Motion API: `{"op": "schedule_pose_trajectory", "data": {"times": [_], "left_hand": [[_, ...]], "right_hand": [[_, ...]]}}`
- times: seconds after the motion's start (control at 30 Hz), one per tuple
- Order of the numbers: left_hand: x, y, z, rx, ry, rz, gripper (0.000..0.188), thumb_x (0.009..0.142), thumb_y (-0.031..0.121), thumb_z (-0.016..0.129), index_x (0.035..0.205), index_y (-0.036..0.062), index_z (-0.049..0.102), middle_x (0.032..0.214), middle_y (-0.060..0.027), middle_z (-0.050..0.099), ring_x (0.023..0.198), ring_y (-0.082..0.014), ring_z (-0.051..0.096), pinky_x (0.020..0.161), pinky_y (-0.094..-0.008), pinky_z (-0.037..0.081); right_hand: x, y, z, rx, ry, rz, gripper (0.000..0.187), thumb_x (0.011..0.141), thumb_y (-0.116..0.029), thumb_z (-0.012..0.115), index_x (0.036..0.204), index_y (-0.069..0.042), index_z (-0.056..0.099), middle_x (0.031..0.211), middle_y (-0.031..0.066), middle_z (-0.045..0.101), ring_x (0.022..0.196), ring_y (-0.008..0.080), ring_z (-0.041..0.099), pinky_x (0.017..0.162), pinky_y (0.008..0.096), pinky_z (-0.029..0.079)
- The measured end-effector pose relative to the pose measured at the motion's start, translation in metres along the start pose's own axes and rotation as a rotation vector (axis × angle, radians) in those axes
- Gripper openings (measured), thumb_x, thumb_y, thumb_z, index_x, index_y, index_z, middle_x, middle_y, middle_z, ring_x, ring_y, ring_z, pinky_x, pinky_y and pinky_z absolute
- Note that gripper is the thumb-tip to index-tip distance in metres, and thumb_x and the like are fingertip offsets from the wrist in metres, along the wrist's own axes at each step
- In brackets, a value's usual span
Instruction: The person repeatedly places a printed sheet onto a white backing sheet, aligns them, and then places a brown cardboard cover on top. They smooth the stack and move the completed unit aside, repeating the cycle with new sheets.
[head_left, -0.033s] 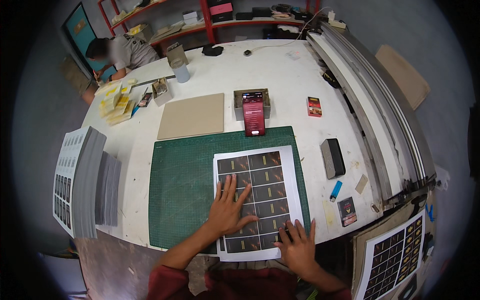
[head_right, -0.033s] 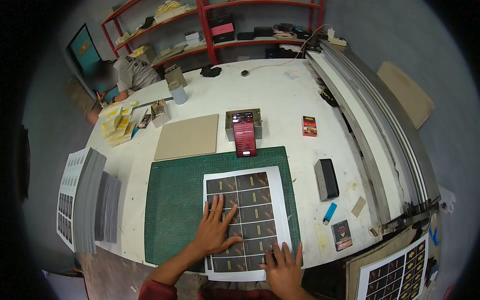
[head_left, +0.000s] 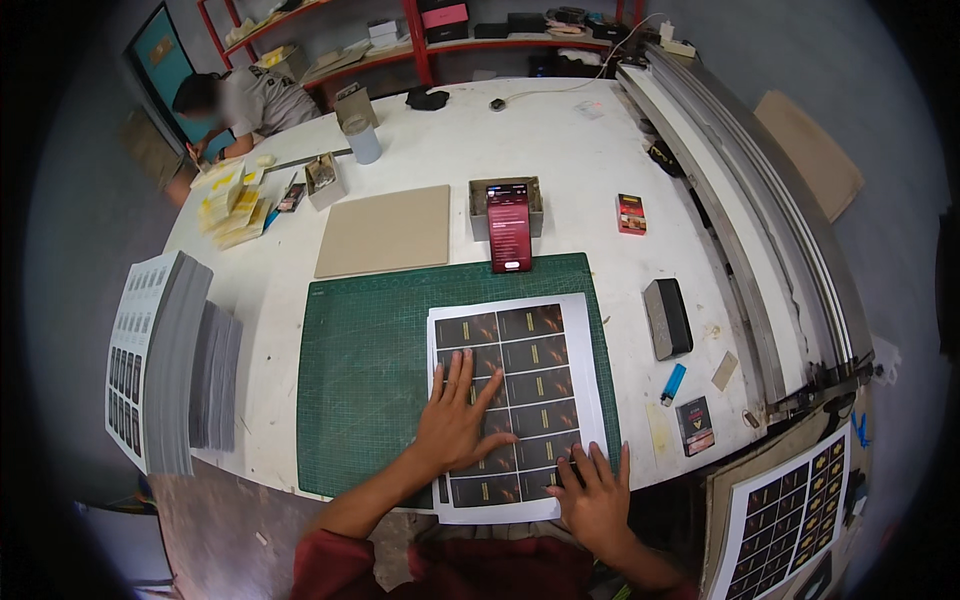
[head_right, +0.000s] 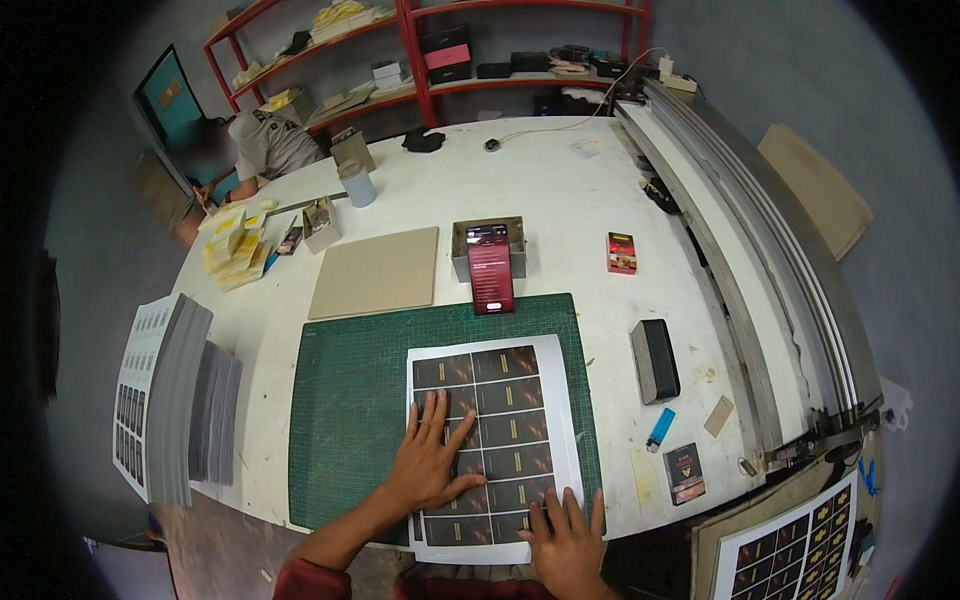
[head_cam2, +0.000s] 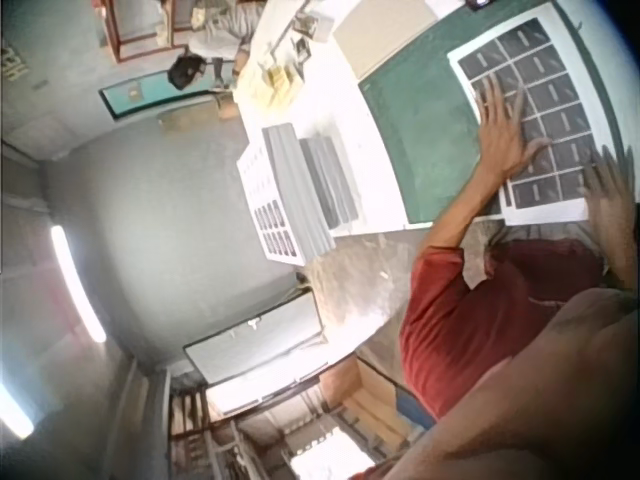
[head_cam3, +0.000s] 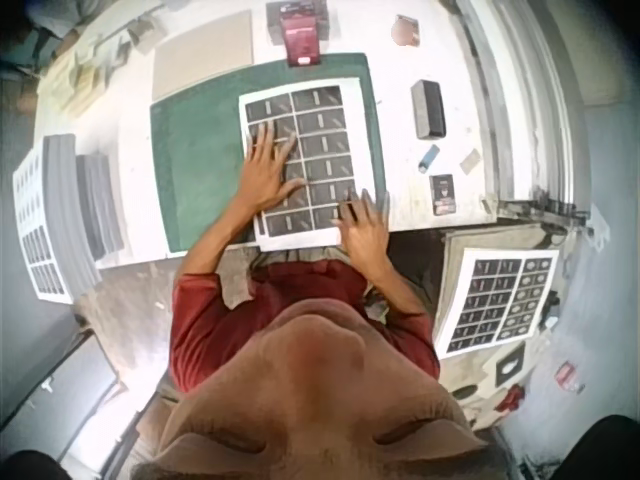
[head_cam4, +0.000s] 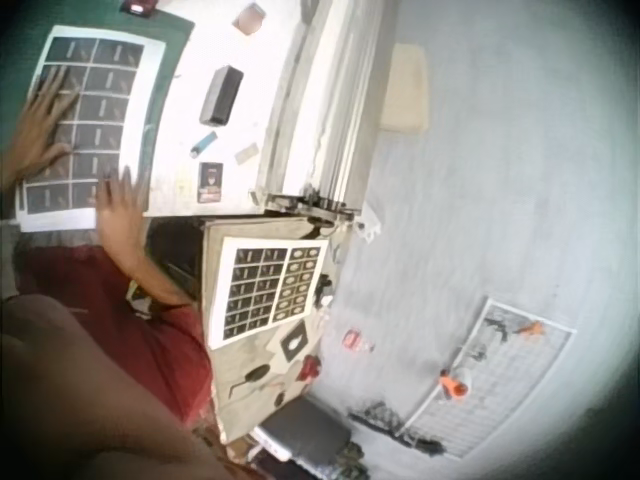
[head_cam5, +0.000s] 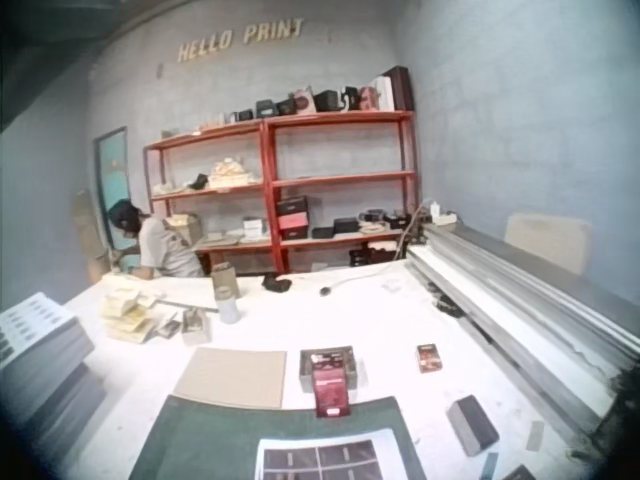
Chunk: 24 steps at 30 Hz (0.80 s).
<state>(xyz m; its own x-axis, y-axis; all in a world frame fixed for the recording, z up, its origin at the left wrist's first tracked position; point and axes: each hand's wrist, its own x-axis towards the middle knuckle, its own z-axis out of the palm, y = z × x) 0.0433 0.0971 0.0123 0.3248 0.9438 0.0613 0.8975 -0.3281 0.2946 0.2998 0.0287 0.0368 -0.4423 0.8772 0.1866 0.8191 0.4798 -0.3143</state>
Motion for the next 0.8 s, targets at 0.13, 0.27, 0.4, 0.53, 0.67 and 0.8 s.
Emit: {"op": "schedule_pose_trajectory", "data": {"times": [0.13,0.27,0.4,0.53,0.67,0.8], "left_hand": [[0.016,0.004,-0.004,0.113,-0.01,0.01,0.099,0.087,0.077,0.043,0.155,0.008,0.026,0.153,-0.0425,0.011,0.146,-0.0547,0.005,0.115,-0.0661,0.005],[0.112,0.01,0.024,0.123,0.07,0.047,0.1,0.088,0.078,0.038,0.156,0.0062,0.021,0.155,-0.0402,0.009,0.148,-0.0497,0.0,0.116,-0.063,0.0],[0.165,0.039,0.049,0.058,0.068,0.006,0.094,0.092,0.073,0.036,0.156,0.005,0.021,0.157,-0.0363,0.01,0.15,-0.0456,0.003,0.118,-0.0599,0.002],[0.099,0.08,0.05,-0.061,-0.078,0.306,0.086,0.097,0.066,0.033,0.156,0.0034,0.019,0.157,-0.0353,0.011,0.15,-0.0439,0.003,0.119,-0.0572,0.005],[0.023,0.099,0.047,-0.421,-0.239,0.525,0.08,0.1,0.059,0.032,0.157,0.0046,0.015,0.16,-0.032,0.006,0.15,-0.0447,0.002,0.12,-0.0558,0.006],[-0.014,0.077,0.021,-0.771,-0.282,0.51,0.078,0.1,0.052,0.042,0.158,0.0072,0.012,0.161,-0.0293,0.002,0.149,-0.0451,-0.001,0.12,-0.0552,0.007]], "right_hand": [[-0.01,0.006,0.015,0.089,-0.016,0.018,0.041,0.082,-0.027,0.074,0.114,-0.003,0.069,0.131,0.0167,0.059,0.128,0.0418,0.049,0.109,0.0725,0.019],[-0.012,0.008,0.018,0.082,-0.005,-0.005,0.041,0.081,-0.027,0.074,0.114,-0.003,0.069,0.133,0.0157,0.059,0.13,0.0414,0.048,0.109,0.0739,0.017],[-0.006,0.003,0.008,0.085,-0.01,0.025,0.039,0.08,-0.025,0.074,0.112,-0.003,0.07,0.133,0.015,0.059,0.131,0.0395,0.048,0.109,0.0744,0.017],[-0.007,0.004,0.014,0.128,0.002,0.059,0.033,0.078,-0.021,0.074,0.106,-0.004,0.072,0.13,0.0148,0.061,0.13,0.0388,0.049,0.11,0.0741,0.015],[-0.021,0.025,0.021,0.248,-0.033,0.047,0.028,0.076,-0.016,0.074,0.101,-0.004,0.073,0.125,0.0142,0.064,0.124,0.0352,0.055,0.114,0.0688,0.016],[-0.063,0.049,-0.035,0.312,0.217,0.284,0.029,0.082,-0.016,0.073,0.107,-0.001,0.07,0.114,0.018,0.068,0.112,0.0335,0.064,0.109,0.0519,0.033]]}}
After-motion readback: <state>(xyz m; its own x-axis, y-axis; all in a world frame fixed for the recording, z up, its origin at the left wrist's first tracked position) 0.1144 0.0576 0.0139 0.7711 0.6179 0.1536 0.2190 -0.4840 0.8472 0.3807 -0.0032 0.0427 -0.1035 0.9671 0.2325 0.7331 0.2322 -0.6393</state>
